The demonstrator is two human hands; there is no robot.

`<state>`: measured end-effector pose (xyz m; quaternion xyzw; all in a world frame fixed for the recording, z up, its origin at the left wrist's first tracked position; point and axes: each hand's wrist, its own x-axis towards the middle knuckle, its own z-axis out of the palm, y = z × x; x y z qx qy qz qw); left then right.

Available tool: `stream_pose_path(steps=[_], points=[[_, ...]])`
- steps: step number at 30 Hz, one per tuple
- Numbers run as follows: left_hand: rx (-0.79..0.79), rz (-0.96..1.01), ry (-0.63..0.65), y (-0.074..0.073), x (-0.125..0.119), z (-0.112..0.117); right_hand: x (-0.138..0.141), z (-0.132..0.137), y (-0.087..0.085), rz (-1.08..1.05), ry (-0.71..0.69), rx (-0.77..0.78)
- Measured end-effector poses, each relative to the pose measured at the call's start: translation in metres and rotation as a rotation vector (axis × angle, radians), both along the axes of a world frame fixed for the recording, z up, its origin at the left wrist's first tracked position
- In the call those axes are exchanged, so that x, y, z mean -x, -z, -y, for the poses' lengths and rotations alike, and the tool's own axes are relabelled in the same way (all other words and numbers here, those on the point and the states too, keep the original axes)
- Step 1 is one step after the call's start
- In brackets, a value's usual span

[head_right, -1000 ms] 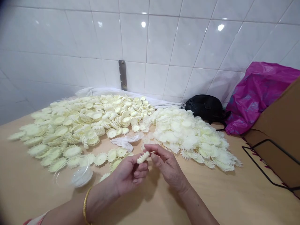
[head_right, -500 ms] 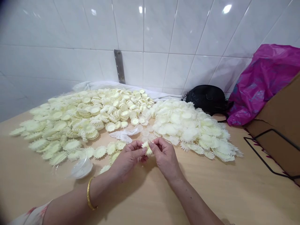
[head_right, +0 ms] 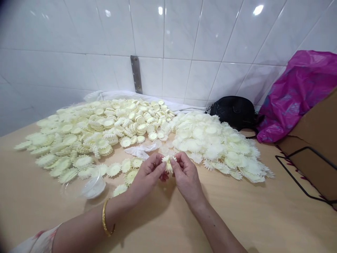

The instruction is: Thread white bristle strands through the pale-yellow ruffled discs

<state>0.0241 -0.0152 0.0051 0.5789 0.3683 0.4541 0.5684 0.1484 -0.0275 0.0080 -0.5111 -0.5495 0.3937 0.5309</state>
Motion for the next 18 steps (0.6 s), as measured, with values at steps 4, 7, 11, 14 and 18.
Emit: stream_pose_path(steps=[4,7,11,14,18], points=[[0.154,0.072,0.121,-0.009,0.007,-0.007,-0.012,0.001,-0.006,-0.143,-0.259,0.029],[0.337,0.108,0.212,-0.011,0.011,-0.011,-0.019,0.003,-0.009,-0.149,-0.364,0.045],[0.333,0.013,0.16,-0.003,0.007,-0.007,-0.013,0.009,-0.009,0.297,-0.208,-0.065],[0.052,-0.036,-0.015,0.0,0.001,-0.001,-0.005,0.01,-0.005,0.655,0.126,-0.281],[0.201,0.144,-0.018,-0.008,0.0,0.001,-0.006,0.005,0.001,0.367,0.19,-0.3]])
